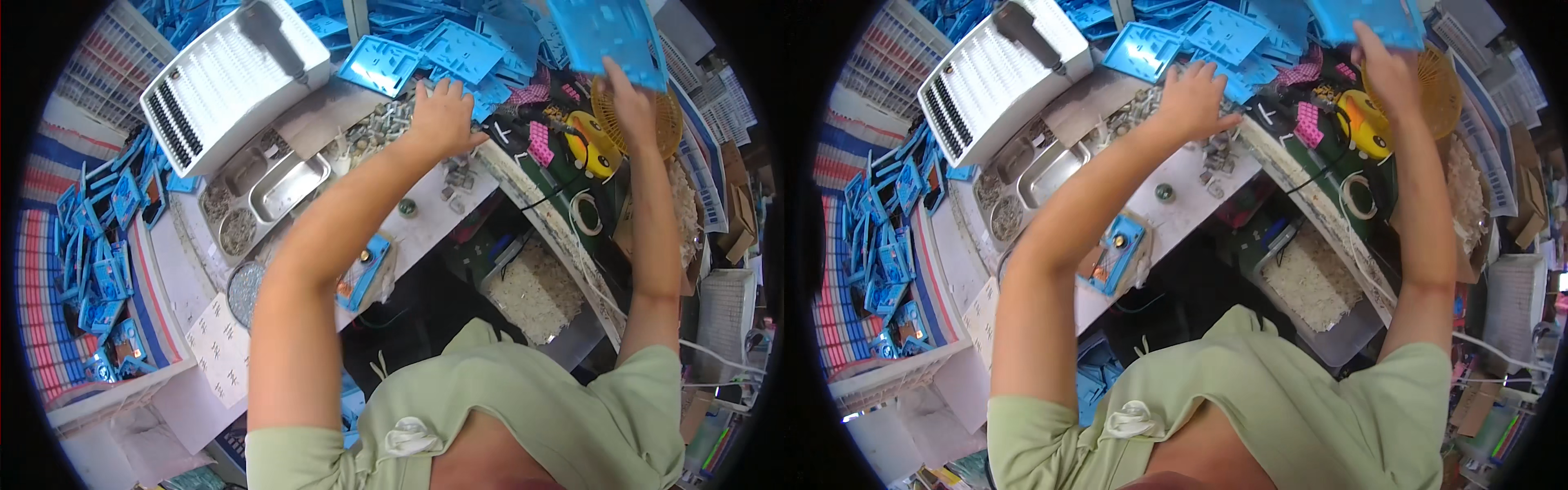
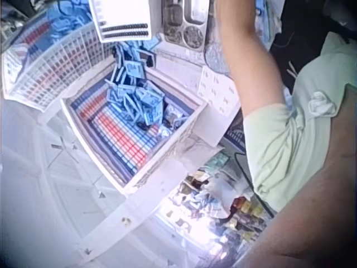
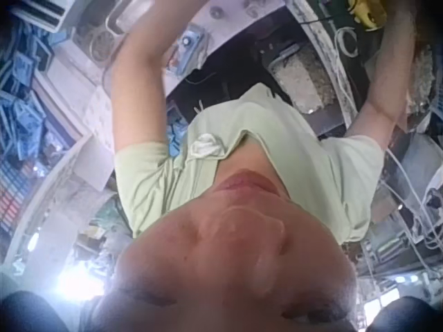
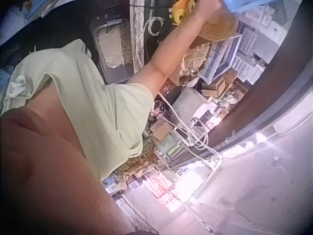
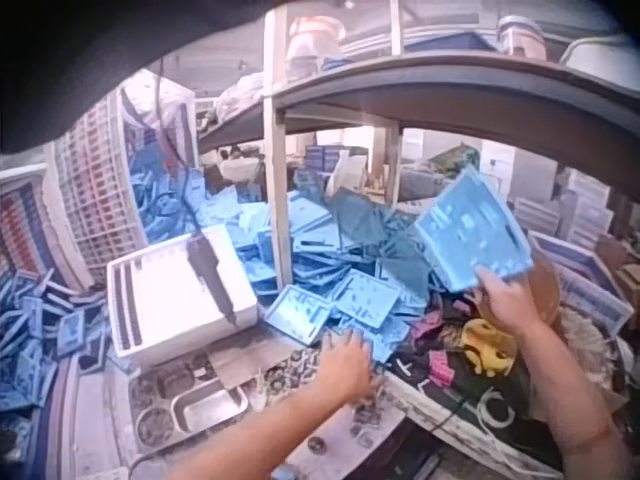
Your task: Soldering components and assembling plastic housings for electronic devices.
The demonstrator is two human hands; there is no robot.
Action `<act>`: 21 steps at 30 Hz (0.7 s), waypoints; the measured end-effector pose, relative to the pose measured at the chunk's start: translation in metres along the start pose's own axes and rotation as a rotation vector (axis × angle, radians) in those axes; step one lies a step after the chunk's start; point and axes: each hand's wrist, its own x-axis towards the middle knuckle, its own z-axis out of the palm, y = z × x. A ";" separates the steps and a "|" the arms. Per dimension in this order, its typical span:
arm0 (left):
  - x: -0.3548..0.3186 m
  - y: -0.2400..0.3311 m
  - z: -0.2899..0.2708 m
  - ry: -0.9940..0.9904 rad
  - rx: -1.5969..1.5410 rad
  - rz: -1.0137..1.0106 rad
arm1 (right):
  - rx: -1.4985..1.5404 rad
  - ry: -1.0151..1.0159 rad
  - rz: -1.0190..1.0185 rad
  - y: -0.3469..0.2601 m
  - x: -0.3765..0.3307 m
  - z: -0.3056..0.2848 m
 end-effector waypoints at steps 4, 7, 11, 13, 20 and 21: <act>0.050 -0.014 0.060 -0.127 0.105 -0.111 | 0.256 0.044 0.071 0.011 -0.032 -0.011; 0.072 -0.026 0.073 -0.128 0.133 -0.101 | 0.340 0.097 0.145 0.022 -0.047 -0.027; 0.084 -0.037 0.074 -0.132 0.160 -0.080 | 0.391 0.098 0.130 0.028 -0.054 -0.022; 0.089 -0.038 0.073 -0.150 0.162 -0.075 | 0.384 0.121 0.105 0.027 -0.054 -0.011; 0.076 -0.046 0.072 -0.135 0.062 -0.051 | 0.494 0.083 0.075 -0.020 -0.055 0.033; 0.067 -0.049 0.070 -0.115 0.046 -0.013 | 0.549 0.080 0.064 -0.031 -0.059 0.041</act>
